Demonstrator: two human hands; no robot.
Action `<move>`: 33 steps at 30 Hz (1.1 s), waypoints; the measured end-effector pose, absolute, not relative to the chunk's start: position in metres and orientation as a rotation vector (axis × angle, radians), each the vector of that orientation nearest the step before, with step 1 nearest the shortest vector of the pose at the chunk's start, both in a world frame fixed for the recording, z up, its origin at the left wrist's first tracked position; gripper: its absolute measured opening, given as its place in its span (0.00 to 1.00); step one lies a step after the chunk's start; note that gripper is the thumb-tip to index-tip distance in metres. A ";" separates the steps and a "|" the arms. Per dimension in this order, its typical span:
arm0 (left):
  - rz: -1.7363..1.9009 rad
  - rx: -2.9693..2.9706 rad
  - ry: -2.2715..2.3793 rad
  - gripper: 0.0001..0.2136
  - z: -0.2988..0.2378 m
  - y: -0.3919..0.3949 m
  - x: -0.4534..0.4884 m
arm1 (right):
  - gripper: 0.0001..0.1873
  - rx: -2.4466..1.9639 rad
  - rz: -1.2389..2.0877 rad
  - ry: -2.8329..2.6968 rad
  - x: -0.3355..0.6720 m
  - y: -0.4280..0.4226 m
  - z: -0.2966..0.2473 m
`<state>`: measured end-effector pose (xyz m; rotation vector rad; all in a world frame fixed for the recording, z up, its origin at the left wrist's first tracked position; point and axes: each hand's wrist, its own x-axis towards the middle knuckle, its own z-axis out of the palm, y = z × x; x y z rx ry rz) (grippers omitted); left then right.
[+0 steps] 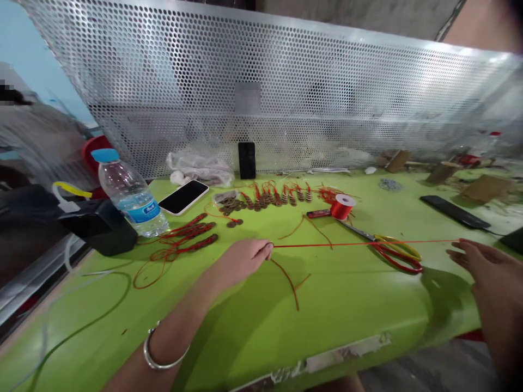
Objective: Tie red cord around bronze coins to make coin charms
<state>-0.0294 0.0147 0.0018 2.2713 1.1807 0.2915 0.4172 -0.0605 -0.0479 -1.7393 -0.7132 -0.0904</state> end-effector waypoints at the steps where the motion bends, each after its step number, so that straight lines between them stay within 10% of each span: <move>1: 0.300 2.272 1.174 0.17 0.001 0.014 -0.029 | 0.27 -1.777 -0.016 -0.616 0.420 -0.058 -0.046; 7: 0.331 2.300 1.135 0.16 0.003 0.009 -0.025 | 0.35 -1.908 -0.549 -1.087 0.364 -0.039 -0.025; 13: 0.393 2.255 1.035 0.16 0.004 0.007 -0.023 | 0.15 -1.297 0.362 -1.997 0.194 -0.032 0.005; 22: 0.518 2.081 1.087 0.17 0.004 0.010 -0.032 | 0.05 -1.090 0.623 -1.950 0.148 -0.002 0.008; 33: 0.605 2.042 1.203 0.12 0.018 0.018 -0.036 | 0.12 -1.121 1.149 -1.493 0.161 0.007 -0.013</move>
